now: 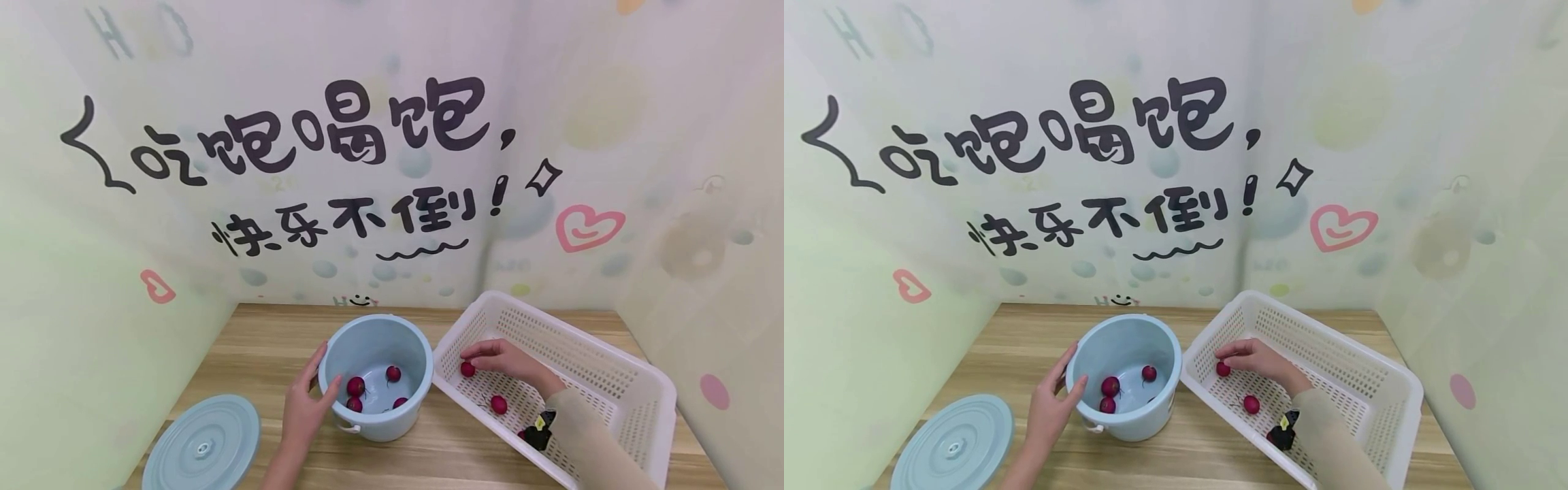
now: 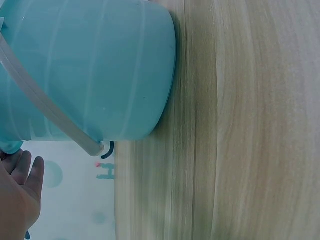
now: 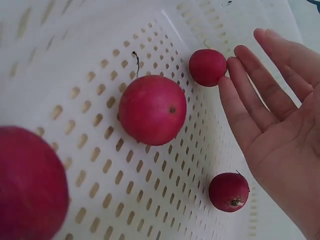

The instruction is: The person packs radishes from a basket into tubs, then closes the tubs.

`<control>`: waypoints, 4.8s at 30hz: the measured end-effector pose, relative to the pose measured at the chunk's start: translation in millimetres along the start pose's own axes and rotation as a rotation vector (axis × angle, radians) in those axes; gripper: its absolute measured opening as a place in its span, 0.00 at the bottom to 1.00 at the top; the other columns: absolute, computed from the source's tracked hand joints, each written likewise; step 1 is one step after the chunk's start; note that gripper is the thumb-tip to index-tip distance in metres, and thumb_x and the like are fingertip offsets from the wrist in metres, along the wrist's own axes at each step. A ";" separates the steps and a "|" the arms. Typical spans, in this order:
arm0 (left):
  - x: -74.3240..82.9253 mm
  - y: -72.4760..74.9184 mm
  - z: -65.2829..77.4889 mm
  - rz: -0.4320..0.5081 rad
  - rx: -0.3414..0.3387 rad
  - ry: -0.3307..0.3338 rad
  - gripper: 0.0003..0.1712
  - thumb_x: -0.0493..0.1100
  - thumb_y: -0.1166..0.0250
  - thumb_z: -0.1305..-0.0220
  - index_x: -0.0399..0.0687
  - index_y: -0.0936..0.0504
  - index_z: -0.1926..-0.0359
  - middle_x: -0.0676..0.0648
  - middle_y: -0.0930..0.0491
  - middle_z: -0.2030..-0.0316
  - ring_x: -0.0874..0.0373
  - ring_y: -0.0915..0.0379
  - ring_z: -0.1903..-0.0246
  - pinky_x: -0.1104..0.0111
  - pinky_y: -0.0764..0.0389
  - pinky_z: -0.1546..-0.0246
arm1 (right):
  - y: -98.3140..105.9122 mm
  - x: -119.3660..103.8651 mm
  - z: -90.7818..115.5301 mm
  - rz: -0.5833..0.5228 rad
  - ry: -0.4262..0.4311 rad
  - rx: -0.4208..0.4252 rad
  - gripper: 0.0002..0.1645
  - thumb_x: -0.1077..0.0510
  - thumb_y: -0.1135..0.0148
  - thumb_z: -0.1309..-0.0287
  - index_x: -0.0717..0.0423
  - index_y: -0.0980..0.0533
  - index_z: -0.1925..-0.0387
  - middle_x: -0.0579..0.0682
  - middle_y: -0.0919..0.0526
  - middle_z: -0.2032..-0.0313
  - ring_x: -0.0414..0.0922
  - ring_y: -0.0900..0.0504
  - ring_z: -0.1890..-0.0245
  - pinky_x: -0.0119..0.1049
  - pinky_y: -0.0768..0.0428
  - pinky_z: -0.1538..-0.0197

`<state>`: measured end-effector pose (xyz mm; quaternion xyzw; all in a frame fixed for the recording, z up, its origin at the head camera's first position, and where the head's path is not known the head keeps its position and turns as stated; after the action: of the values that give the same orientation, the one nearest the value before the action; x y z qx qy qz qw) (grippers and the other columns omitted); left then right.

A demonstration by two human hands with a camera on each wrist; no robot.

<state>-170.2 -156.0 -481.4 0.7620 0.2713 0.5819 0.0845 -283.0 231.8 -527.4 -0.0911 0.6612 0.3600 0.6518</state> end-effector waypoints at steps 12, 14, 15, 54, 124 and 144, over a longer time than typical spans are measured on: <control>1.0 -0.3 0.2 0.016 -0.005 -0.003 0.36 0.41 0.30 0.38 0.49 0.30 0.29 0.43 0.28 0.31 0.44 0.27 0.35 0.52 0.20 0.39 | -0.7 8.4 0.3 0.141 0.004 0.062 0.16 0.60 0.37 0.36 0.60 0.18 0.48 0.59 0.15 0.47 0.44 0.17 0.49 0.22 0.20 0.51; 0.8 0.0 0.3 0.018 -0.005 -0.002 0.36 0.41 0.30 0.38 0.49 0.30 0.29 0.43 0.28 0.31 0.44 0.27 0.35 0.52 0.20 0.40 | -1.1 10.8 -0.2 0.147 -0.005 0.067 0.16 0.61 0.36 0.37 0.60 0.18 0.49 0.59 0.15 0.48 0.42 0.17 0.51 0.22 0.20 0.52; 0.7 0.1 0.3 0.018 -0.007 -0.001 0.36 0.42 0.30 0.38 0.49 0.30 0.29 0.43 0.28 0.31 0.44 0.27 0.35 0.53 0.20 0.40 | -1.4 11.8 -0.4 0.149 -0.006 0.065 0.16 0.61 0.35 0.38 0.61 0.18 0.49 0.60 0.14 0.50 0.41 0.18 0.53 0.22 0.20 0.54; 1.0 0.7 0.4 -0.002 -0.020 0.025 0.36 0.44 0.31 0.37 0.51 0.31 0.29 0.43 0.29 0.31 0.42 0.28 0.34 0.51 0.22 0.38 | 14.1 -9.7 6.7 0.074 0.017 0.097 0.17 0.58 0.34 0.37 0.60 0.20 0.48 0.60 0.13 0.54 0.39 0.16 0.57 0.28 0.17 0.56; -0.1 0.6 1.1 0.004 -0.010 -0.001 0.36 0.41 0.31 0.38 0.50 0.30 0.29 0.42 0.29 0.31 0.42 0.28 0.35 0.52 0.22 0.39 | -38.0 -125.8 -24.2 -0.052 0.324 -0.030 0.18 0.64 0.33 0.40 0.65 0.20 0.49 0.61 0.14 0.54 0.37 0.15 0.56 0.29 0.14 0.50; 0.4 0.3 0.7 -0.005 0.000 -0.003 0.37 0.41 0.30 0.39 0.49 0.30 0.29 0.42 0.28 0.32 0.43 0.27 0.35 0.53 0.21 0.39 | -39.6 -130.5 -24.5 -0.034 0.321 -0.037 0.18 0.65 0.35 0.38 0.69 0.21 0.48 0.70 0.17 0.49 0.56 0.15 0.49 0.29 0.15 0.47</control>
<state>-169.4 -155.9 -481.1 0.7622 0.2730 0.5807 0.0861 -261.8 143.0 -423.2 -0.1707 0.7486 0.3417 0.5420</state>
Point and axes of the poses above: each hand's wrist, its own z-axis away from the middle knuckle, its own y-axis out of the back of the hand, x = y × z, the point moved 3 cm from there along -z, towards the middle knuckle
